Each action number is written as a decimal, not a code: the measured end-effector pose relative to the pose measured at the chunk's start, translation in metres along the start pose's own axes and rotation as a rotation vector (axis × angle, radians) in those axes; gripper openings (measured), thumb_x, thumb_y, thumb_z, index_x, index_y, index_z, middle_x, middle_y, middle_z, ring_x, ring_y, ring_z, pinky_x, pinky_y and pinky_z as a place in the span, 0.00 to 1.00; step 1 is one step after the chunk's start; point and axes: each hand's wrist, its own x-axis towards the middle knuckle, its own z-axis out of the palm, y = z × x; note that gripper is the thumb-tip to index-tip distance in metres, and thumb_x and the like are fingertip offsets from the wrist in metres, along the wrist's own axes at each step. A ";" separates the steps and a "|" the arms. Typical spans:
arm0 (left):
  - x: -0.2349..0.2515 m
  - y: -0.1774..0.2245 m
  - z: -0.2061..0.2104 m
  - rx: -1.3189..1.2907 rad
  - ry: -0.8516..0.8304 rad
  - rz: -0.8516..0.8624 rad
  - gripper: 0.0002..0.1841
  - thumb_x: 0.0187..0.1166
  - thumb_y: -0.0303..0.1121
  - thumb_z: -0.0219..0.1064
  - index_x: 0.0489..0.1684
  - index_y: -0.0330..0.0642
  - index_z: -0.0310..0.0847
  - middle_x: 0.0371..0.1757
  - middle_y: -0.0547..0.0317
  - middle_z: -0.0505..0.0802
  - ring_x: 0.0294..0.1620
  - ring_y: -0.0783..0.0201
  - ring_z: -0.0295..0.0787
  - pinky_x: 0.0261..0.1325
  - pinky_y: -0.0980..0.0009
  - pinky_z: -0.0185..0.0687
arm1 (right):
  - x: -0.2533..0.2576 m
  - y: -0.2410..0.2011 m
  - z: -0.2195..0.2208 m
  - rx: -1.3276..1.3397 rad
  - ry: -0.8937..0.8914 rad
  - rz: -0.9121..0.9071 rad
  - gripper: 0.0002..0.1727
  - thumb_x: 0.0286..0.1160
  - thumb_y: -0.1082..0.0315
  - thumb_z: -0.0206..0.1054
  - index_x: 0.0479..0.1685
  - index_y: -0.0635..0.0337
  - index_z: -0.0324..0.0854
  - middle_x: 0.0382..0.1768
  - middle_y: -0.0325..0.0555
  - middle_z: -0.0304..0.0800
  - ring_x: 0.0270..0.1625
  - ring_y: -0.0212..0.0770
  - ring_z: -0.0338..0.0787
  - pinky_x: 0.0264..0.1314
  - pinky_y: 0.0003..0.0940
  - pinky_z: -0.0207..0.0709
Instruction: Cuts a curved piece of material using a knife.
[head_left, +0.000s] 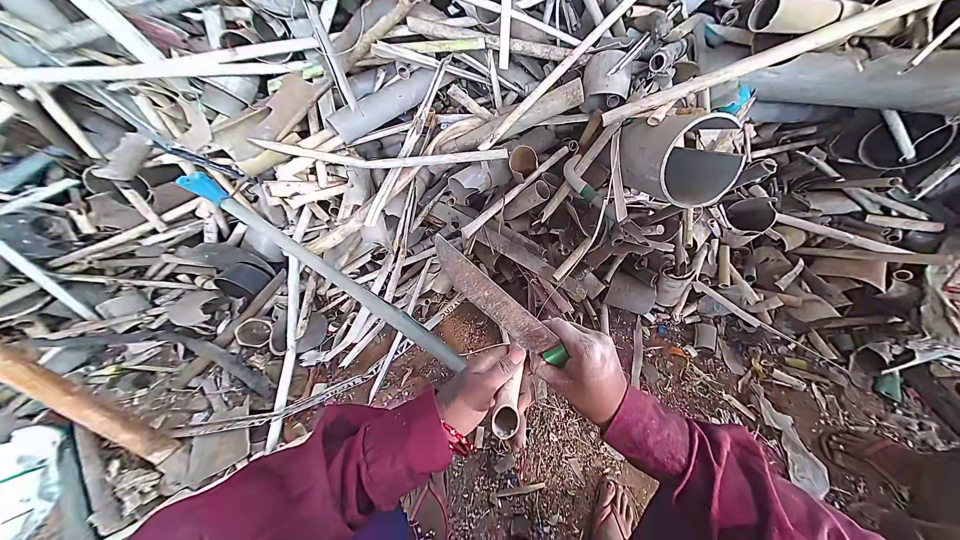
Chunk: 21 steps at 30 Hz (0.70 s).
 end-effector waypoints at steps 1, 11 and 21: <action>-0.001 -0.001 0.002 0.019 0.034 -0.014 0.18 0.93 0.33 0.33 0.41 0.44 0.70 0.15 0.69 0.83 0.11 0.71 0.83 0.17 0.75 0.86 | -0.001 -0.001 0.002 0.006 -0.006 0.016 0.13 0.52 0.70 0.75 0.37 0.68 0.90 0.28 0.53 0.93 0.28 0.45 0.92 0.31 0.39 0.83; -0.004 0.013 0.012 -0.046 0.339 -0.112 0.21 0.96 0.33 0.32 0.35 0.43 0.70 0.13 0.67 0.81 0.09 0.73 0.77 0.15 0.78 0.78 | -0.005 -0.017 -0.005 0.314 -0.201 0.161 0.14 0.63 0.68 0.73 0.41 0.72 0.87 0.27 0.50 0.91 0.29 0.32 0.87 0.35 0.27 0.79; 0.008 0.012 -0.032 -0.523 -0.548 -0.054 0.17 0.84 0.52 0.64 0.46 0.47 0.82 0.22 0.68 0.85 0.22 0.71 0.88 0.27 0.76 0.87 | 0.013 0.004 -0.026 0.686 -0.120 0.334 0.13 0.91 0.66 0.47 0.52 0.63 0.76 0.31 0.31 0.81 0.30 0.22 0.83 0.36 0.20 0.82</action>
